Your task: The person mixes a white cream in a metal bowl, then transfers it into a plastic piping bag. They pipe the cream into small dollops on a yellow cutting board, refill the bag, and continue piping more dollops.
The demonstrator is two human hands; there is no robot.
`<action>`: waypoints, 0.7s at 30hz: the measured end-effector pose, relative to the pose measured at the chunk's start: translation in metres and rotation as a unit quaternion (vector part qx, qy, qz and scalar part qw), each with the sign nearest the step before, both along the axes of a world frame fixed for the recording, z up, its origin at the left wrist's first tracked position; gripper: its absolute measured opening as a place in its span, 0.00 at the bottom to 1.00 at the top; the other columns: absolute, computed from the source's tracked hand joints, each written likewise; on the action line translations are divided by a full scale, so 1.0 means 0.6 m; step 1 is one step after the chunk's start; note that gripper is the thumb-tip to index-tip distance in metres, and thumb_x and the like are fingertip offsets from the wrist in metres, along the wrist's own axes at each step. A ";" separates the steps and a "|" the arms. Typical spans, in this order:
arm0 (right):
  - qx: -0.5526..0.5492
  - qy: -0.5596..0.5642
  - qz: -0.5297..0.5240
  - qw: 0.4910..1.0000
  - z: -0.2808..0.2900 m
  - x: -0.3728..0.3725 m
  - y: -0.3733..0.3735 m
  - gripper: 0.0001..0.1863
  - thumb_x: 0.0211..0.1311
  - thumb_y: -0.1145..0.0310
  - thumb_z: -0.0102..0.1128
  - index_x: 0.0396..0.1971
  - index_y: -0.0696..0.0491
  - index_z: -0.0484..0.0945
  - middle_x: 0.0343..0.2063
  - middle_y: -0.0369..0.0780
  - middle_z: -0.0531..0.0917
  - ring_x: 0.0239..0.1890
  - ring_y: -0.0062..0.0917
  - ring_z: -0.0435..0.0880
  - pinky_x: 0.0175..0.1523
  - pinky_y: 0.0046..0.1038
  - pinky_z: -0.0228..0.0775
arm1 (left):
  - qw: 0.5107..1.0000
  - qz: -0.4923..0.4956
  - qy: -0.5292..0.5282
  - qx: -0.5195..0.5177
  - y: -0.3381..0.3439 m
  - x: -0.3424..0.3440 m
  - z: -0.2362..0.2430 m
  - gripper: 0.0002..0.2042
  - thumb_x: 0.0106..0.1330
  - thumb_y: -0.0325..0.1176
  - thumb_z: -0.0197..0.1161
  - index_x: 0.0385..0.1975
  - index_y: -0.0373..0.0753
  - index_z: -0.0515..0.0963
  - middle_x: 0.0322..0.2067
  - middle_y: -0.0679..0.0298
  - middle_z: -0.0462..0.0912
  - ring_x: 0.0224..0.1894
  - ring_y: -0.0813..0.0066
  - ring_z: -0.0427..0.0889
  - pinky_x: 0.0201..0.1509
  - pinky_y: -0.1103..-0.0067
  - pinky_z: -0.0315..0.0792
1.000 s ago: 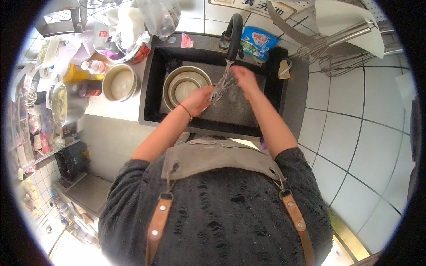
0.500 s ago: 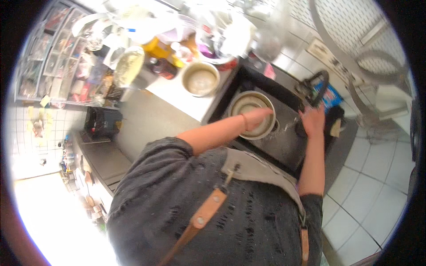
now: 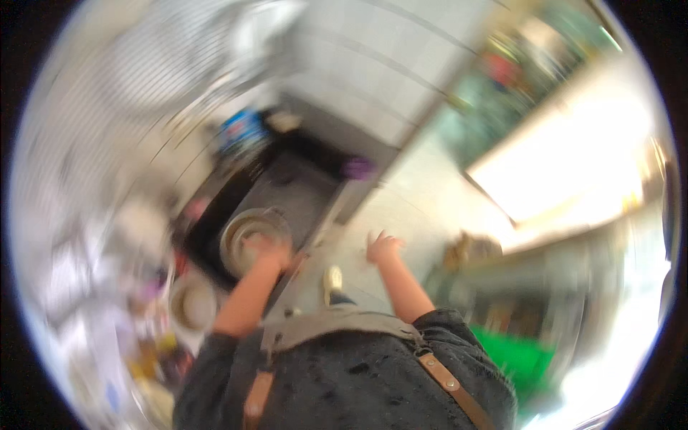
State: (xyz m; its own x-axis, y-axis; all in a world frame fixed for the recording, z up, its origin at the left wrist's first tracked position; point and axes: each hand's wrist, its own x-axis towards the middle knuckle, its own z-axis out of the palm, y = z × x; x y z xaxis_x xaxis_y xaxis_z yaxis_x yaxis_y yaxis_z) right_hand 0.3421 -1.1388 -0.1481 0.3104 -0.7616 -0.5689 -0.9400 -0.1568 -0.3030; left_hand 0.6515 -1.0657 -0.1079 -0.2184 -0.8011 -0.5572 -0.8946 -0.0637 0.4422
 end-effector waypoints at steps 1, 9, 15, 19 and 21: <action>-0.024 0.283 0.111 0.952 -0.029 -0.044 0.078 0.36 0.68 0.42 0.55 0.66 0.52 0.67 0.60 0.49 0.76 0.60 0.39 0.76 0.66 0.40 0.66 | 0.949 -0.188 -0.250 0.026 0.016 -0.036 -0.019 0.39 0.69 0.63 0.51 0.72 0.41 0.62 0.72 0.54 0.61 0.74 0.54 0.59 0.77 0.57 0.50; -0.089 -0.073 -0.326 0.938 -0.071 -0.208 0.610 0.27 0.63 0.52 0.63 0.57 0.52 0.76 0.51 0.48 0.82 0.53 0.45 0.81 0.59 0.43 0.72 | 0.851 -0.421 0.267 -0.167 0.095 -0.387 0.047 0.18 0.73 0.37 0.57 0.57 0.36 0.77 0.56 0.54 0.80 0.58 0.57 0.79 0.63 0.68 0.71; -0.221 -0.152 -0.653 0.709 -0.119 -0.232 0.876 0.20 0.61 0.61 0.61 0.52 0.51 0.76 0.48 0.43 0.83 0.46 0.44 0.84 0.49 0.43 0.77 | 0.692 -0.599 0.400 0.044 0.338 -0.636 0.216 0.17 0.72 0.33 0.59 0.58 0.37 0.76 0.53 0.55 0.82 0.54 0.64 0.82 0.60 0.70 0.74; -0.271 0.032 -0.707 0.653 -0.170 -0.274 1.086 0.13 0.61 0.70 0.55 0.46 0.51 0.70 0.42 0.41 0.81 0.43 0.42 0.85 0.41 0.44 0.78 | 0.584 -0.639 0.417 0.279 0.564 -0.771 0.254 0.26 0.71 0.33 0.60 0.68 0.37 0.65 0.62 0.54 0.74 0.59 0.63 0.78 0.63 0.71 0.72; -0.222 0.054 -0.590 0.774 -0.192 -0.306 1.219 0.12 0.62 0.70 0.55 0.45 0.51 0.70 0.41 0.41 0.80 0.42 0.39 0.85 0.39 0.42 0.79 | 0.537 -0.662 0.421 0.309 0.682 -0.818 0.222 0.31 0.70 0.33 0.62 0.71 0.36 0.59 0.67 0.52 0.66 0.64 0.60 0.72 0.66 0.69 0.69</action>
